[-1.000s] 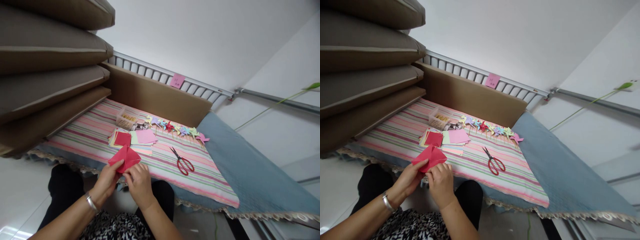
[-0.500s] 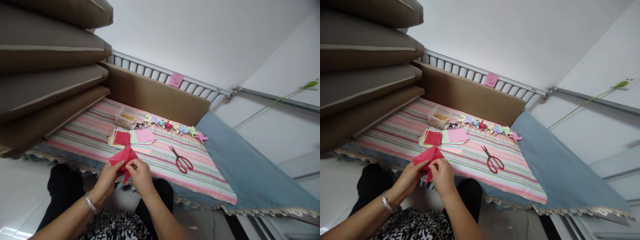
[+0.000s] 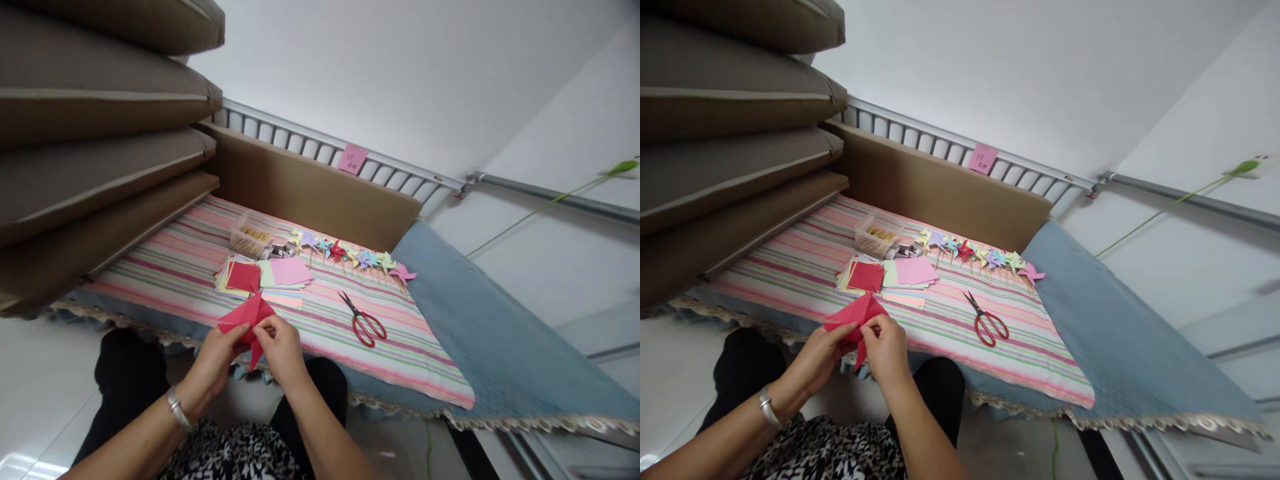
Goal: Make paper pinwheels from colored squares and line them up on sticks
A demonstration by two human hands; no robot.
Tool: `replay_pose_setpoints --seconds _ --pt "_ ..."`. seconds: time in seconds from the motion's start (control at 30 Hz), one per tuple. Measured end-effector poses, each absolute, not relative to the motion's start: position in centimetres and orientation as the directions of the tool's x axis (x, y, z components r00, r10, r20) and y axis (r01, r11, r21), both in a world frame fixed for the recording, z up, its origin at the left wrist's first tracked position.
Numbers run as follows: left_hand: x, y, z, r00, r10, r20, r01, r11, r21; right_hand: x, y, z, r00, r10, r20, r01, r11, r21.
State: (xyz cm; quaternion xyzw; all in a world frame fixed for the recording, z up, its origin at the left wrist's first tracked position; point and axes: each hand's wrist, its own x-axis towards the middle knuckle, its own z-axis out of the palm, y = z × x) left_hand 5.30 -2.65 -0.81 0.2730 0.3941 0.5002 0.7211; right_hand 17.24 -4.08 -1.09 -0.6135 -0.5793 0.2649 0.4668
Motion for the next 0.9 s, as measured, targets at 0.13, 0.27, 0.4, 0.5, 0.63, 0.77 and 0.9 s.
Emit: replay_pose_setpoints --seconds 0.13,0.27,0.4,0.5,0.63,0.77,0.9 --pt "5.1 -2.7 -0.7 0.207 0.934 -0.292 -0.512 0.358 0.781 16.9 -3.9 -0.8 0.204 0.956 0.212 0.449 0.101 -0.888" --pt "4.8 -2.9 -0.2 0.221 0.934 -0.282 -0.518 0.357 0.777 16.7 -3.8 -0.8 0.219 0.953 0.207 0.44 0.093 -0.893" --pt "4.6 -3.3 0.4 0.257 0.937 -0.235 -0.461 0.333 0.823 16.7 -3.8 -1.0 0.222 0.957 0.19 0.435 0.077 -0.897" --pt "4.6 -3.3 0.4 0.248 0.945 -0.215 -0.411 0.303 0.86 16.7 -3.7 -1.2 0.228 0.958 0.175 0.448 0.057 -0.892" --pt "4.7 -2.9 -0.3 0.218 0.947 -0.236 -0.433 0.311 0.846 16.5 -3.9 -0.8 0.254 0.951 0.174 0.503 0.024 -0.864" --pt "4.5 -2.4 -0.6 0.228 0.933 -0.277 -0.443 0.353 0.824 16.9 -4.1 0.0 0.253 0.905 0.343 0.664 0.096 -0.742" --pt "4.1 -1.9 -0.5 0.28 0.898 -0.34 -0.373 0.428 0.823 18.1 -3.7 -0.5 0.213 0.924 0.318 0.547 0.157 -0.822"
